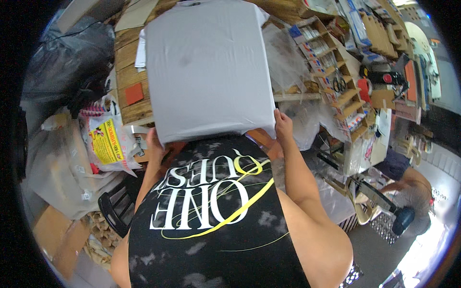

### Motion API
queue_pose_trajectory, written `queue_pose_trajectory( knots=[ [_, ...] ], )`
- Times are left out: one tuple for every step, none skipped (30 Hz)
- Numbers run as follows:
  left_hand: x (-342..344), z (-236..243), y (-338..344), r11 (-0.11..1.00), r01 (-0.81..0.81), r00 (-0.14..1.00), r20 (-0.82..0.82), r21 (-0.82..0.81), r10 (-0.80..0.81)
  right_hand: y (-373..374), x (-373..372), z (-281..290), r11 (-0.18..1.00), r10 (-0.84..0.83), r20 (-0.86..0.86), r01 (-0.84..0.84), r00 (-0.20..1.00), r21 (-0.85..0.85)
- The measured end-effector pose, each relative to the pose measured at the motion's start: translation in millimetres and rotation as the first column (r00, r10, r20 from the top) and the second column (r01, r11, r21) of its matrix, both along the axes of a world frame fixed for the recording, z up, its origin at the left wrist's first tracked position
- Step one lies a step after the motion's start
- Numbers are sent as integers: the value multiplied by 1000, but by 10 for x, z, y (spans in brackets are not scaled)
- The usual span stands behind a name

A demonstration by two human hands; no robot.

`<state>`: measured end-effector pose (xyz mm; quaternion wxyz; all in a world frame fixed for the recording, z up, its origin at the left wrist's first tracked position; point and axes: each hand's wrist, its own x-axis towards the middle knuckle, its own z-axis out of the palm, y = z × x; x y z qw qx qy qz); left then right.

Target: The person places a black t-shirt on a heat press, aligns a transfer sheet with text, and uses scissors to trim the edges. They then close the press, remove the finished shirt, and prepare a white t-shirt for the next print.

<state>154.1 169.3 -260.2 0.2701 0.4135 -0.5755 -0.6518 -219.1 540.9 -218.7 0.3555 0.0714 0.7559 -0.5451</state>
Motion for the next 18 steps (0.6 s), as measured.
queue_pose_trajectory(
  knots=[
    [-64,-48,37,996,75,994,70,52,-79,-36,-11,-25,997,50,162,-40,986,-63],
    [-131,-51,4,973,232,933,283,4,-223,-90,-52,-22,985,128,308,-85,943,-149],
    [-227,-21,-61,947,201,939,224,250,-259,-183,-125,-4,983,160,453,-100,877,-154],
    [-328,50,-143,859,176,948,153,480,-280,-275,-213,55,966,222,449,-133,866,-223],
    [-463,158,-283,704,89,950,152,704,-273,-396,-355,147,966,233,461,-151,856,-209],
    [-627,305,-497,685,152,973,15,712,-231,-594,-529,239,983,183,488,-144,853,-118],
    [-804,475,-729,648,152,982,-43,746,-182,-816,-729,338,955,238,514,-101,824,-279],
    [-1002,639,-951,596,190,982,-147,780,-122,-1042,-953,445,938,228,563,-25,794,-345],
    [-1240,776,-1179,617,178,983,-118,767,-138,-1284,-1157,523,879,276,607,60,745,-472],
    [-1505,877,-1419,622,252,968,-193,741,-162,-1562,-1348,548,920,194,545,41,815,-390],
    [-1717,948,-1607,672,208,978,-143,711,-152,-1808,-1500,562,922,169,464,27,869,-386],
    [-1961,956,-1809,699,271,962,-203,661,-181,-2057,-1696,536,895,199,391,-4,899,-446],
    [-2156,942,-2024,711,257,959,-263,654,-105,-2239,-1867,513,908,132,387,45,913,-417],
    [-2305,883,-2185,716,304,922,-382,629,-56,-2366,-2026,479,886,121,388,77,914,-457],
    [-2437,800,-2351,731,314,884,-467,605,7,-2460,-2165,444,870,67,418,151,906,-469],
    [-2475,720,-2491,736,349,843,-537,579,22,-2540,-2289,408,807,31,330,171,943,-565],
    [-2523,631,-2610,739,362,822,-568,569,34,-2581,-2407,375,741,-56,271,222,961,-634],
    [-2482,568,-2715,751,339,829,-558,566,46,-2573,-2491,362,690,-210,249,324,945,-648]
  ],
)
